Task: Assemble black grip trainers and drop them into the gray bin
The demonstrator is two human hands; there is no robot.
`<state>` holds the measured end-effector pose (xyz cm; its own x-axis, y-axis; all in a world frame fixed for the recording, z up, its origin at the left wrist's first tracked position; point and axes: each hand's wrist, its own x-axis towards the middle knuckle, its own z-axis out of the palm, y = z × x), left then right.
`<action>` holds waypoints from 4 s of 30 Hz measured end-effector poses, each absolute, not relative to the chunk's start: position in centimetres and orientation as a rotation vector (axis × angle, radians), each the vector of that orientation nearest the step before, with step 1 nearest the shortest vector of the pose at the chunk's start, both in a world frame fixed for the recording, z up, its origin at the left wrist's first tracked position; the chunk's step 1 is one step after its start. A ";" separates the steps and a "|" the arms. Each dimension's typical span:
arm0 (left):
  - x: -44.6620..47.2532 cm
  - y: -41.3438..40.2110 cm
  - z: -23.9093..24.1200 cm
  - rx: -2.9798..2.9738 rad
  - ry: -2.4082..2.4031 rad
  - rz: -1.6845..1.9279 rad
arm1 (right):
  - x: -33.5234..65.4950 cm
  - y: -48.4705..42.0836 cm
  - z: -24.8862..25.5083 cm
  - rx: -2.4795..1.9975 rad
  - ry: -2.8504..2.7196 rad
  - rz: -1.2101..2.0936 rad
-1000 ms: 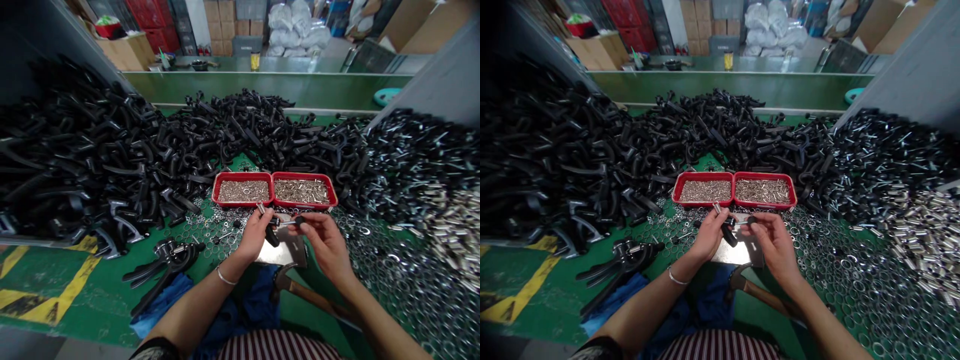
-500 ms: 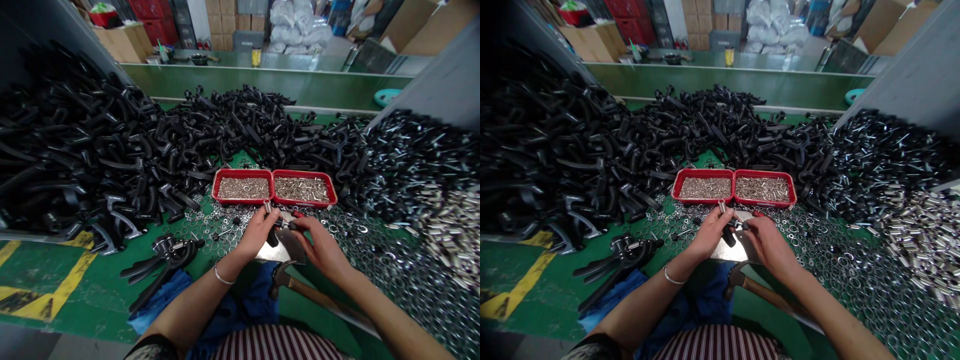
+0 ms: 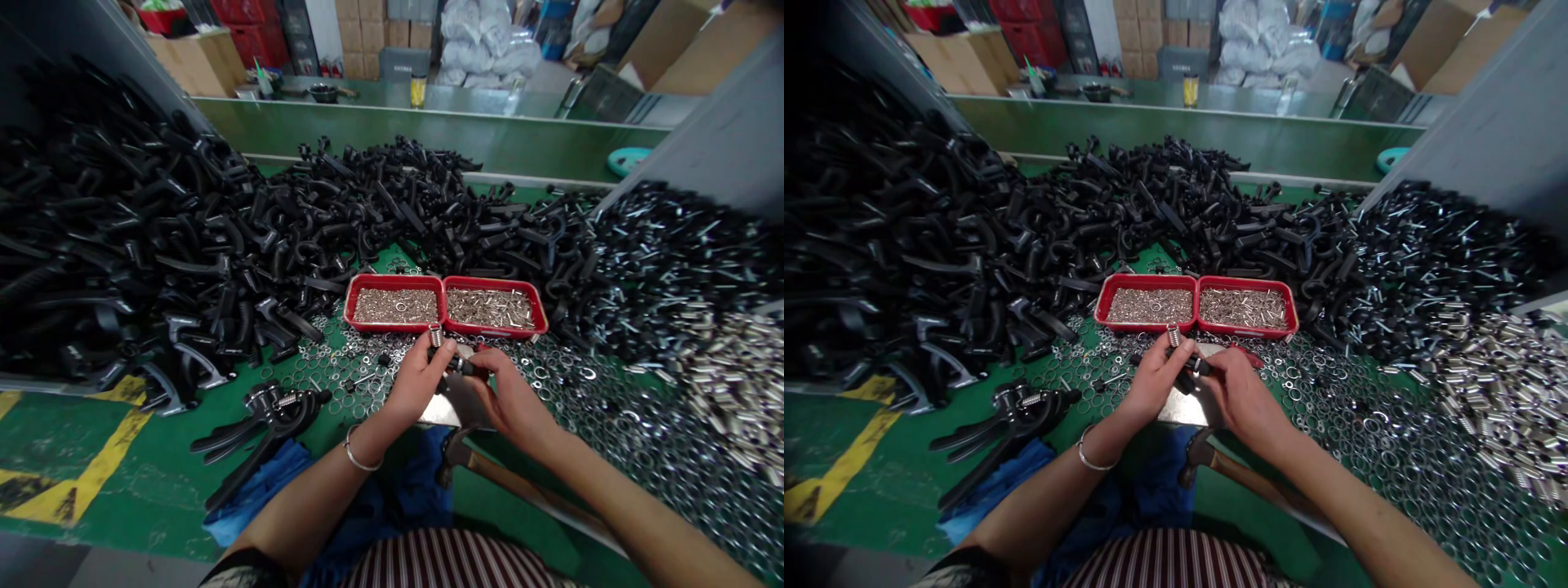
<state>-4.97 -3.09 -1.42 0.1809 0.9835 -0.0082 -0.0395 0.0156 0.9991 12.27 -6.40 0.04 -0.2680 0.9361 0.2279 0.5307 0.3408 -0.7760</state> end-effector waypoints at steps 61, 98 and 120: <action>-0.6 -1.1 -2.1 2.618 1.116 0.278 | 18.1 -15.9 -0.9 -1.599 -2.195 0.974; -3.7 -1.8 -3.7 1.865 1.139 0.695 | 21.3 -15.1 -2.6 -1.712 -1.251 1.398; -4.6 -1.2 -4.2 2.091 1.059 0.610 | 20.1 -13.5 0.2 -1.793 -1.605 1.269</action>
<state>-4.59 -1.17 -4.22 0.5540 0.8274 0.0926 0.4956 -0.4171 0.7619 20.08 -13.52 0.17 -0.0820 0.9342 -0.3472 0.5534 -0.2470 -0.7954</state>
